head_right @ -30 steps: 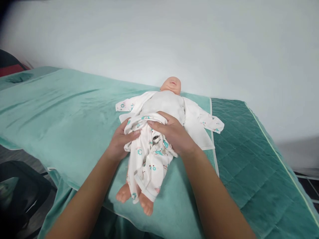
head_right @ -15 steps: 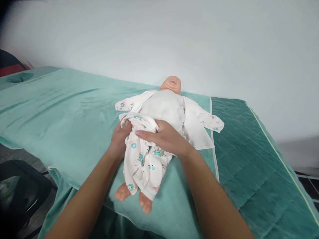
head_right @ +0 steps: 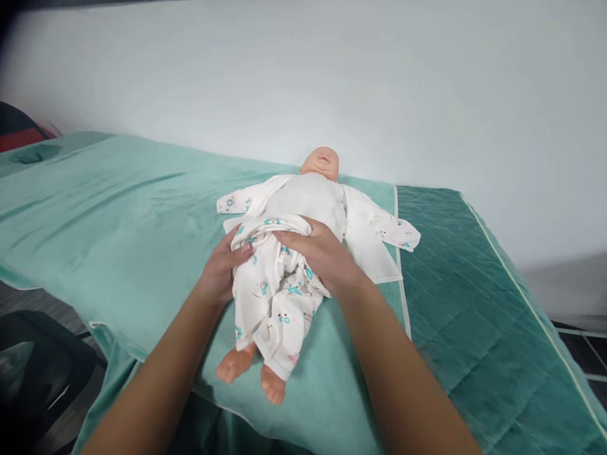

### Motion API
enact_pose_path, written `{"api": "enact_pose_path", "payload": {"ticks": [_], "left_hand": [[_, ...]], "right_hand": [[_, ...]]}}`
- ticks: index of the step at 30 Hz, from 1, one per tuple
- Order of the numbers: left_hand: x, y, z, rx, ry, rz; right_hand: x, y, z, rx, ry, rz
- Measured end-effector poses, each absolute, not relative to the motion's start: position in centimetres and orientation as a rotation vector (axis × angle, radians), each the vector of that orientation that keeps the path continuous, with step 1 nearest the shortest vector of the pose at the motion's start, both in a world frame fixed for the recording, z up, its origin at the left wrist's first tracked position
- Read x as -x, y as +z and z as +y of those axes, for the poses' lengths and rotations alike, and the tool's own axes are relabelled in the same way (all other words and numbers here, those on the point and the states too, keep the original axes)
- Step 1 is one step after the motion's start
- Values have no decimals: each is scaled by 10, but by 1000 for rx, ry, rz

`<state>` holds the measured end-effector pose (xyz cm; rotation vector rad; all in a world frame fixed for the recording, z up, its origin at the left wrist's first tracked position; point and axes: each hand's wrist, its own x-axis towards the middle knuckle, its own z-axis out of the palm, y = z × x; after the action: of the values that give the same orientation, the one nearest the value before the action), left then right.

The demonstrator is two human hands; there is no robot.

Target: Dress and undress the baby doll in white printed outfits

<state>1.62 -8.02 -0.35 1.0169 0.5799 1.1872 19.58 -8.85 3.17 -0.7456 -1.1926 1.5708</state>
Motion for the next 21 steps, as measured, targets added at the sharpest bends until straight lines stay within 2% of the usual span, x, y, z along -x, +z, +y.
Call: {"api": "enact_pose_path", "payload": {"ticks": [4,11,16,21], "left_hand": [[-19,-1,-80,-967,1246,595],[-26,10,-99,-917,1361,643],[-31,30,-122,-850,1351,730],[-30,57,-142,-838,1160,801]], "right_hand": [[-199,36,-90,743,1603,-1363],[-201,50,-96,800,1460,-1890],[-206,47,-96,789,1531,-1689],[-209,43,-94,778,1554,-1520]]}}
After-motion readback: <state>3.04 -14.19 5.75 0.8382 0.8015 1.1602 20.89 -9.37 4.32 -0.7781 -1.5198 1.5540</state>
